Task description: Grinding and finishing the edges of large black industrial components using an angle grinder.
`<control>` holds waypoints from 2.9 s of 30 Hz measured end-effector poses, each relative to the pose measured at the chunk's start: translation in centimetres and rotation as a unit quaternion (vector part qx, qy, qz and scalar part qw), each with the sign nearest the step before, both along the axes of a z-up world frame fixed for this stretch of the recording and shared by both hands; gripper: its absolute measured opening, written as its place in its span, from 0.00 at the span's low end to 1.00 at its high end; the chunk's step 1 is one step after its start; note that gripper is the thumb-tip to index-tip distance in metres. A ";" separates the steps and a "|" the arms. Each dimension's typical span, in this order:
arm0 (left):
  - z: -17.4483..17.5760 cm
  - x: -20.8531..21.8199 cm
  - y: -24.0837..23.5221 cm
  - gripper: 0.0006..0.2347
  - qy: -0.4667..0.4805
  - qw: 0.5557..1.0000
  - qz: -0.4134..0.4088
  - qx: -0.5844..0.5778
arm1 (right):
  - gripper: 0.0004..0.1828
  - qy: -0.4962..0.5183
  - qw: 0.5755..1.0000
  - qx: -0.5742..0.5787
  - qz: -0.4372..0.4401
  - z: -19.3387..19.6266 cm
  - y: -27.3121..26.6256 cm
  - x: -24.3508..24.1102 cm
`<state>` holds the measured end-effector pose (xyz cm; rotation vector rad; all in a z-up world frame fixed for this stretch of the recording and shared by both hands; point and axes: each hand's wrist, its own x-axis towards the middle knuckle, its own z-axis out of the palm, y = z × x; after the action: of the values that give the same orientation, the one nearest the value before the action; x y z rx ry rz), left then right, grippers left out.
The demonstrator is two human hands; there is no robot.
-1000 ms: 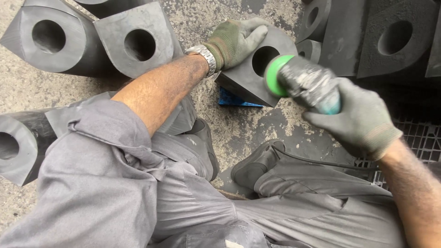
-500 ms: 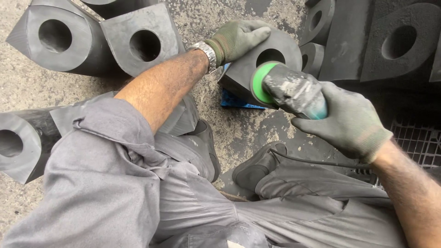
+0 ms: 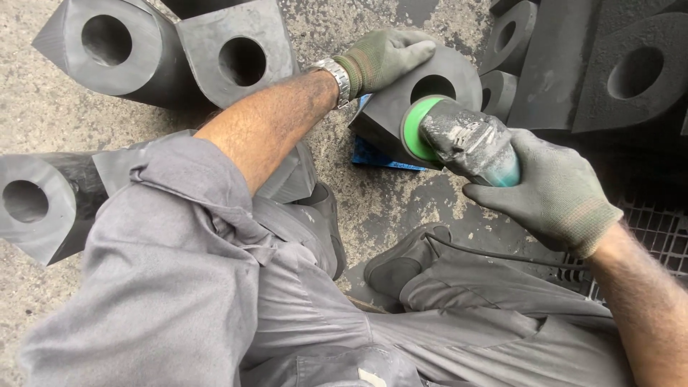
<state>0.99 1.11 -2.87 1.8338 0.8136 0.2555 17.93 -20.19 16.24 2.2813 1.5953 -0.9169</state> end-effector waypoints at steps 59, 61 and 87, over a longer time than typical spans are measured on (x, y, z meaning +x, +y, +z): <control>2.9 0.4 -1.0 0.27 -0.114 0.945 -0.080 0.297 | 0.43 -0.039 0.997 0.063 -0.027 -1.3 -3.5 5.3; 4.1 0.2 -1.1 0.28 -0.007 0.980 -0.072 0.187 | 0.42 -0.013 0.997 0.075 0.024 -0.2 -2.4 3.0; 1.1 1.2 -0.6 0.17 -0.058 0.977 0.001 0.204 | 0.39 -0.005 0.999 0.039 -0.022 -0.3 -0.9 2.5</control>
<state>2.20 0.55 -1.79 2.1765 0.7173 0.5592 20.44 -21.07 15.90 2.3786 1.6111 -0.8658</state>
